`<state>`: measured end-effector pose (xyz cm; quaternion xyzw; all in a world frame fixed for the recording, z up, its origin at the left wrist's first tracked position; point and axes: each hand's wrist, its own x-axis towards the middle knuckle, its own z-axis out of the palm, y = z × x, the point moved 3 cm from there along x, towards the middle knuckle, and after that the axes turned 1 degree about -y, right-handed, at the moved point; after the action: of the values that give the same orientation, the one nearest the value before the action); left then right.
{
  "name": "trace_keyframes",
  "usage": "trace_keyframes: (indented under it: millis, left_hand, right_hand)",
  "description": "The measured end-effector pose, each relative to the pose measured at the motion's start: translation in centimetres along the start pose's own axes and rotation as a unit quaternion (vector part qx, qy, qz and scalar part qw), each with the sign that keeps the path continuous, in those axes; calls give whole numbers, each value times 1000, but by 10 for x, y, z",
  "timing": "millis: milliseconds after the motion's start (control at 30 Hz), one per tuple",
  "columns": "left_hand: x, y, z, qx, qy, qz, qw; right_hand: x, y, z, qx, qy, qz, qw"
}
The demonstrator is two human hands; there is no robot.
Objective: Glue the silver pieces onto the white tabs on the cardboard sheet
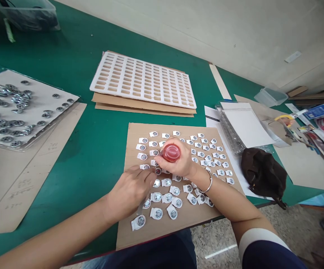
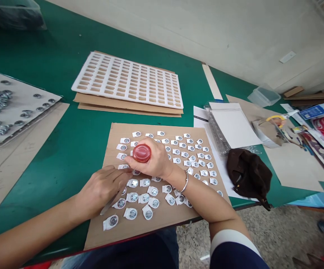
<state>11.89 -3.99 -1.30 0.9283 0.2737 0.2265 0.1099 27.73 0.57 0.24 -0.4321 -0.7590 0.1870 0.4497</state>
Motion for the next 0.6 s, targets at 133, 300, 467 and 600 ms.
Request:
trace_keyframes:
  millis: [133, 300, 467, 600]
  left_hand:
    - [-1, -3, -1, -28, 0, -9, 1000]
    - [1, -6, -5, -56, -5, -16, 998]
    - [2, -8, -7, -70, -7, -21, 997]
    - [3, -10, -9, -75, 14, -27, 997]
  right_hand:
    - [0, -1, 0, -9, -9, 6, 1000]
    - [-1, -2, 0, 0, -7, -3, 1000]
    - [-2, -1, 0, 7, -8, 2, 1000]
    - [-2, -1, 0, 17, -9, 12, 1000]
